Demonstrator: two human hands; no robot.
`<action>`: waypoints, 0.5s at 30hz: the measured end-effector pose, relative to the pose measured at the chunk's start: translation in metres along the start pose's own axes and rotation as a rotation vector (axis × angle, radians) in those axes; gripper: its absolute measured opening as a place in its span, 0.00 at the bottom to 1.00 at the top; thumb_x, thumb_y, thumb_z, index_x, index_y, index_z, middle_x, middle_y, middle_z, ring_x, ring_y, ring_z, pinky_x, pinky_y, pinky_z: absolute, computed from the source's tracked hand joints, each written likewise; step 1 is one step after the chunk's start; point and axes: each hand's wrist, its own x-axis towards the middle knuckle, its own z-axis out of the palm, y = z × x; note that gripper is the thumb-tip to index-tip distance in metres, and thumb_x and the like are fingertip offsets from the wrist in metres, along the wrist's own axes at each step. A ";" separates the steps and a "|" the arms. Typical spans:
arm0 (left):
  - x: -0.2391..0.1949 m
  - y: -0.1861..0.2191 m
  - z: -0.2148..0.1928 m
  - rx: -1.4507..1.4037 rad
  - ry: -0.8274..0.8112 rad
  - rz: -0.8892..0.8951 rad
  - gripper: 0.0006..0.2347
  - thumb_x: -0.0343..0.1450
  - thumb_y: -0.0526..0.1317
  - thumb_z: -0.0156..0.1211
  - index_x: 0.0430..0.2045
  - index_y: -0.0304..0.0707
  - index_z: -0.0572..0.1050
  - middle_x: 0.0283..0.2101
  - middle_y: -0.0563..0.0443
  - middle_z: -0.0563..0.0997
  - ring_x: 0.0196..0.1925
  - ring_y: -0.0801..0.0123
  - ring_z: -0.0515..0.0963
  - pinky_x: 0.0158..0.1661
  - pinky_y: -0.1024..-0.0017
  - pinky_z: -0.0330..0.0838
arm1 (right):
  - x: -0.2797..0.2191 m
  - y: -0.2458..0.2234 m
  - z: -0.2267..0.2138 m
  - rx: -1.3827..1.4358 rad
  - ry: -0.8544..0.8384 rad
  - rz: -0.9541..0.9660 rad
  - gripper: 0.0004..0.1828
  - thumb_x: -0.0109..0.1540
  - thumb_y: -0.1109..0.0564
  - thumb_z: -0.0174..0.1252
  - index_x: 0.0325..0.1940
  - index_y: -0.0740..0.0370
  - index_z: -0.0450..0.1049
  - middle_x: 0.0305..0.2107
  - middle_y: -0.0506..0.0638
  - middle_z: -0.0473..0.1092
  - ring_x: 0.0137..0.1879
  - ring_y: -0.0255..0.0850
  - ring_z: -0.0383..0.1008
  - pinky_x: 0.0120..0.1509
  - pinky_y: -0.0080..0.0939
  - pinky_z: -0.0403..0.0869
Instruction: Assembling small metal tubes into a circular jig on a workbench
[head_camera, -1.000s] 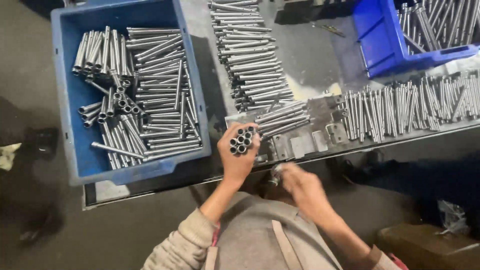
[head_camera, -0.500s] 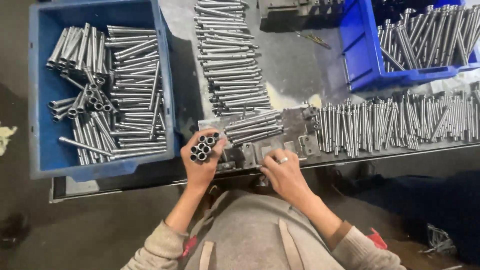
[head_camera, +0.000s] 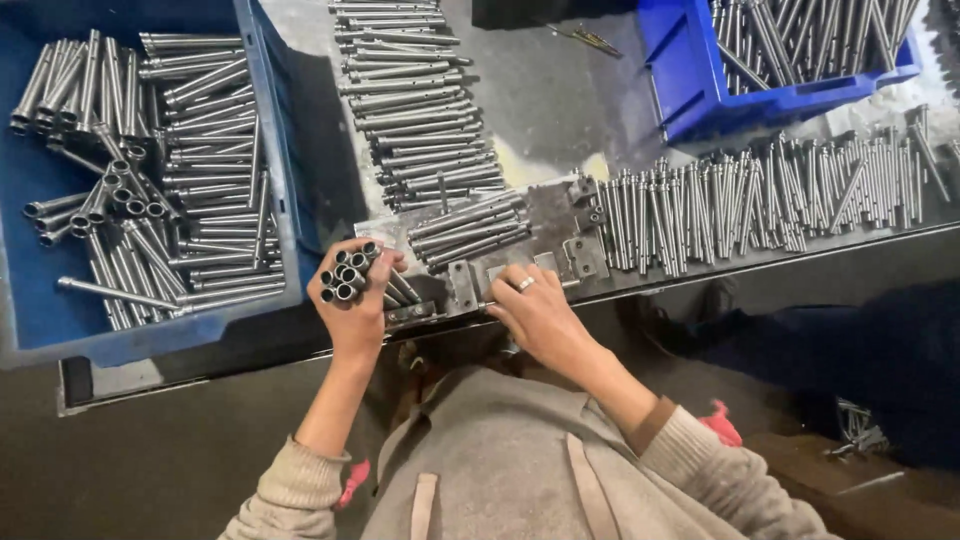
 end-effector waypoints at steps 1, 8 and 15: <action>0.002 -0.002 0.001 -0.001 -0.001 0.003 0.04 0.69 0.31 0.66 0.31 0.29 0.77 0.24 0.41 0.82 0.27 0.66 0.84 0.37 0.71 0.76 | 0.002 0.002 -0.002 -0.001 0.003 0.000 0.14 0.72 0.42 0.45 0.43 0.50 0.67 0.40 0.47 0.66 0.47 0.47 0.67 0.54 0.45 0.63; 0.000 -0.002 -0.002 -0.010 -0.012 0.014 0.04 0.70 0.33 0.64 0.31 0.29 0.77 0.26 0.39 0.83 0.27 0.63 0.84 0.35 0.69 0.75 | -0.012 -0.002 0.006 -0.030 0.060 -0.046 0.15 0.72 0.41 0.45 0.40 0.51 0.68 0.38 0.47 0.64 0.44 0.46 0.66 0.52 0.44 0.63; -0.003 -0.006 0.000 -0.048 0.022 0.012 0.03 0.68 0.32 0.66 0.29 0.32 0.78 0.24 0.43 0.82 0.25 0.66 0.83 0.33 0.73 0.74 | -0.031 0.002 0.013 -0.092 0.205 -0.035 0.10 0.70 0.45 0.53 0.41 0.51 0.70 0.40 0.48 0.67 0.49 0.48 0.69 0.56 0.44 0.64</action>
